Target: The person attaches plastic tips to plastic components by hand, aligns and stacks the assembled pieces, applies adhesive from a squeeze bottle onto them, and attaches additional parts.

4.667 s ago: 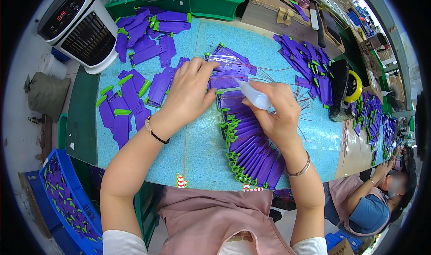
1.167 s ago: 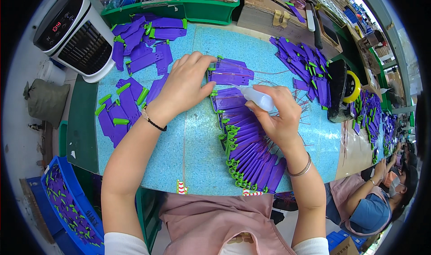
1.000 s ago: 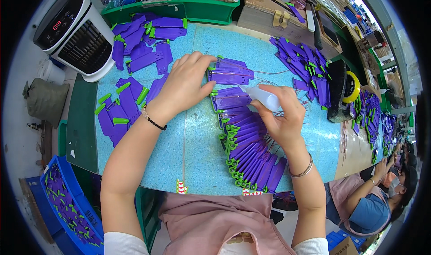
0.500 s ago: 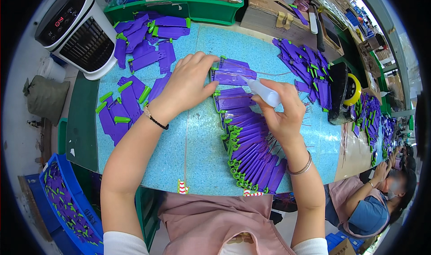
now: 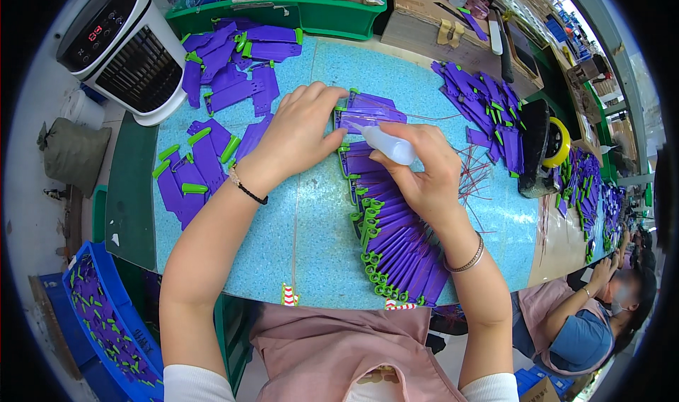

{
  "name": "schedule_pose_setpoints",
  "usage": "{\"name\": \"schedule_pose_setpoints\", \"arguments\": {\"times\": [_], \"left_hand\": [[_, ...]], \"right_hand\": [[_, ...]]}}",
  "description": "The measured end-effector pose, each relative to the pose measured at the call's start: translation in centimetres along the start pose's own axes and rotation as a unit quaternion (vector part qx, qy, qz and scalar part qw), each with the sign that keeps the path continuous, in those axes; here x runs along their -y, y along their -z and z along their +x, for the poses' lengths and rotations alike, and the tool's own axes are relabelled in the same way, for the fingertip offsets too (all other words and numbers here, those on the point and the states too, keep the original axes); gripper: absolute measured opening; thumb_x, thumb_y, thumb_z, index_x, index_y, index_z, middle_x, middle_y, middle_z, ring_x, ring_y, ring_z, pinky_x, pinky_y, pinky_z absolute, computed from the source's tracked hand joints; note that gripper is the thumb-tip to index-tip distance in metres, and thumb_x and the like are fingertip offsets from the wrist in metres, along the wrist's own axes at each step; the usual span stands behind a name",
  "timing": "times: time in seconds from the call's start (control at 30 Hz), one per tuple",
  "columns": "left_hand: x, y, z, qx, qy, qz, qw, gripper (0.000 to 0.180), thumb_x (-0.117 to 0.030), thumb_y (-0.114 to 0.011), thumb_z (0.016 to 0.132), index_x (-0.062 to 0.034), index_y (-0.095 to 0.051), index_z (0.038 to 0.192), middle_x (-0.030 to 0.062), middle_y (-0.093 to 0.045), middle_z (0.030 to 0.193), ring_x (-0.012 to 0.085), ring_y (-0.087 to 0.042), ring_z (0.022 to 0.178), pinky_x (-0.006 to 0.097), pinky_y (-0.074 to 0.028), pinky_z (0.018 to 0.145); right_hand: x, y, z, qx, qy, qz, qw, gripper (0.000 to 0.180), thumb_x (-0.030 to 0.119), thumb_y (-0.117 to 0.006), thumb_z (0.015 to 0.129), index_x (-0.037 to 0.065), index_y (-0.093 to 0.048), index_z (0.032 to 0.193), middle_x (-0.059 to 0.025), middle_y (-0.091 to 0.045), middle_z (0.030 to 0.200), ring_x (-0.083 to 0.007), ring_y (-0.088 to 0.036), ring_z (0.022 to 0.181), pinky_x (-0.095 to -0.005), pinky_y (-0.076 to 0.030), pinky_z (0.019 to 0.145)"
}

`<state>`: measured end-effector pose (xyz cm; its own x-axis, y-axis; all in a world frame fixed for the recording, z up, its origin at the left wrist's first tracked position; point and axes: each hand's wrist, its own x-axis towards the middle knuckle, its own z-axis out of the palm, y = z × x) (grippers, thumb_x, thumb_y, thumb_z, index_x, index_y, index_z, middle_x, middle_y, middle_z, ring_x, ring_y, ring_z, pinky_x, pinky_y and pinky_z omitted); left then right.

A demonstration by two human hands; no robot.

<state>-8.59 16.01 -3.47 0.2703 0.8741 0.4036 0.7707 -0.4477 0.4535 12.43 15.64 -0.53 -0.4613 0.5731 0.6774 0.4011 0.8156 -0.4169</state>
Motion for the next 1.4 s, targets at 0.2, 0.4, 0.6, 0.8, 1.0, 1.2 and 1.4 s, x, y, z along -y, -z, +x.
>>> {"name": "schedule_pose_setpoints", "arguments": {"times": [0.2, 0.4, 0.6, 0.8, 1.0, 1.2, 1.4], "left_hand": [[-1.0, 1.2, 1.1, 0.103, 0.060, -0.151, 0.981, 0.045, -0.010, -0.065, 0.077, -0.0062, -0.052, 0.120, 0.0117, -0.057, 0.106, 0.0290, -0.055, 0.101, 0.039, -0.042, 0.088], [0.4, -0.7, 2.4, -0.055, -0.056, -0.017, 0.997, 0.042, -0.008, -0.063, 0.079, -0.0061, -0.053, 0.120, 0.0119, -0.058, 0.112, 0.0292, -0.055, 0.104, 0.039, -0.042, 0.093], [0.0, -0.8, 2.1, 0.023, -0.020, -0.029, 0.999, 0.047, -0.008, -0.068, 0.076, -0.0077, -0.053, 0.120, 0.0116, -0.054, 0.107, 0.0301, -0.051, 0.105, 0.039, -0.041, 0.092], [0.0, -0.7, 1.7, 0.004, -0.021, -0.030, 0.999, 0.050, -0.007, -0.069, 0.075, -0.0085, -0.052, 0.121, 0.0112, -0.051, 0.104, 0.0307, -0.050, 0.105, 0.039, -0.042, 0.091], [0.3, -0.8, 1.5, 0.004, -0.016, -0.032, 0.999, 0.049, -0.008, -0.068, 0.075, -0.0084, -0.052, 0.121, 0.0115, -0.052, 0.105, 0.0309, -0.050, 0.104, 0.039, -0.041, 0.091], [0.3, -1.0, 1.6, 0.004, -0.021, -0.033, 0.999, 0.049, -0.008, -0.068, 0.075, -0.0079, -0.052, 0.122, 0.0119, -0.052, 0.105, 0.0310, -0.050, 0.104, 0.039, -0.042, 0.091], [0.4, -0.8, 1.4, 0.000, -0.020, -0.037, 0.999, 0.048, -0.009, -0.068, 0.076, -0.0075, -0.052, 0.121, 0.0123, -0.052, 0.107, 0.0313, -0.050, 0.104, 0.039, -0.041, 0.091]], "right_hand": [[-1.7, 2.5, -1.2, -0.109, -0.157, 0.005, 0.982, 0.028, 0.011, -0.076, 0.077, 0.002, -0.064, 0.102, -0.0116, -0.068, 0.095, -0.0217, -0.066, 0.084, -0.0298, -0.050, 0.075], [-2.3, 3.1, -1.1, -0.119, -0.178, 0.030, 0.976, 0.026, 0.014, -0.074, 0.080, 0.001, -0.064, 0.101, -0.0114, -0.069, 0.094, -0.0209, -0.067, 0.083, -0.0293, -0.050, 0.074], [-1.9, 2.6, -0.8, -0.054, -0.092, -0.042, 0.993, 0.030, 0.011, -0.078, 0.073, 0.004, -0.064, 0.098, -0.0100, -0.068, 0.092, -0.0259, -0.064, 0.081, -0.0333, -0.049, 0.071], [-1.3, 1.8, -0.3, -0.039, -0.053, -0.031, 0.997, 0.029, 0.011, -0.078, 0.071, 0.006, -0.064, 0.097, -0.0096, -0.067, 0.088, -0.0271, -0.062, 0.078, -0.0352, -0.047, 0.070], [-1.4, 1.9, -0.4, -0.009, -0.035, -0.058, 0.998, 0.031, 0.010, -0.078, 0.071, 0.006, -0.064, 0.098, -0.0097, -0.066, 0.087, -0.0271, -0.061, 0.078, -0.0357, -0.046, 0.068], [-1.6, 1.6, -0.1, -0.047, -0.028, -0.040, 0.998, 0.031, 0.012, -0.078, 0.072, 0.007, -0.064, 0.099, -0.0093, -0.066, 0.088, -0.0270, -0.061, 0.078, -0.0361, -0.046, 0.071], [-1.3, 1.1, 0.9, 0.007, -0.024, -0.064, 0.998, 0.033, 0.008, -0.079, 0.071, 0.005, -0.065, 0.101, -0.0099, -0.069, 0.095, -0.0250, -0.064, 0.084, -0.0325, -0.049, 0.073]]}}
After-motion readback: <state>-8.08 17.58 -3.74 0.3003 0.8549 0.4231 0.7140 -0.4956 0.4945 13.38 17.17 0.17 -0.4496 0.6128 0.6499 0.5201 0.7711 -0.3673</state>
